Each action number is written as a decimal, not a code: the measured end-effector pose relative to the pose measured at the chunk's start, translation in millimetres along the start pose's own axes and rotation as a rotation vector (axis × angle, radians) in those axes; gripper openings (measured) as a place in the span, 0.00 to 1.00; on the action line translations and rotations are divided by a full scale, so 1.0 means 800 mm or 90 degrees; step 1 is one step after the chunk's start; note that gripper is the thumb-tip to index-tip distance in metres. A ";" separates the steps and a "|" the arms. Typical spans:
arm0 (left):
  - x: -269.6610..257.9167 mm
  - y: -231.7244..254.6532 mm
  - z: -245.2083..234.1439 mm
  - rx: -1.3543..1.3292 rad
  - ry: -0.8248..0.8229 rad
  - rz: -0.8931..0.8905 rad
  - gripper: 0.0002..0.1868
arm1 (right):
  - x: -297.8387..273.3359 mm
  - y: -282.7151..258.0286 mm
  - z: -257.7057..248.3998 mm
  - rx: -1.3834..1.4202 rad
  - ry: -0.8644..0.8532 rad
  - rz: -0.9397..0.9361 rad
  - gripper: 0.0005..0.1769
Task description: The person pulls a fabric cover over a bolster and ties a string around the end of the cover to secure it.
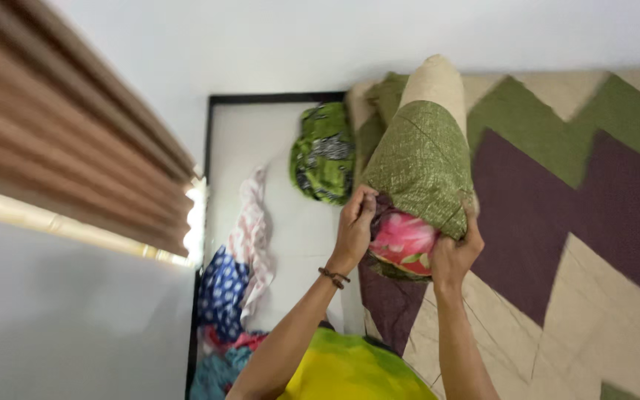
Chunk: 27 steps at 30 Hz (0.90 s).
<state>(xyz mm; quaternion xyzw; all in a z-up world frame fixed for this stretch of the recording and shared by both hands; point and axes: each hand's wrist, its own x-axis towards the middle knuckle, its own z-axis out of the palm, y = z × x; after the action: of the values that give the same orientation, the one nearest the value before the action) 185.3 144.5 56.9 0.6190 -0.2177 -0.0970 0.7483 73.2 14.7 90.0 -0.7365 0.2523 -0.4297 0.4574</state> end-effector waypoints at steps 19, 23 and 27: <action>-0.102 -0.070 -0.133 -0.025 0.675 -0.004 0.06 | -0.021 0.081 0.248 0.120 -0.718 0.007 0.25; -0.145 -0.051 -0.113 -0.011 0.835 -0.112 0.12 | -0.050 0.060 0.265 0.132 -0.865 0.001 0.25; -0.172 -0.041 -0.096 0.037 0.969 -0.033 0.13 | -0.069 0.040 0.279 0.182 -0.999 -0.075 0.31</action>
<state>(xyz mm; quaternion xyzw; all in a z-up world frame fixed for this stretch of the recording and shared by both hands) 101.4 262.7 -14.3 0.5393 0.3704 0.3451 0.6730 239.1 144.3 -7.8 -0.7703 -0.2398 0.1624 0.5682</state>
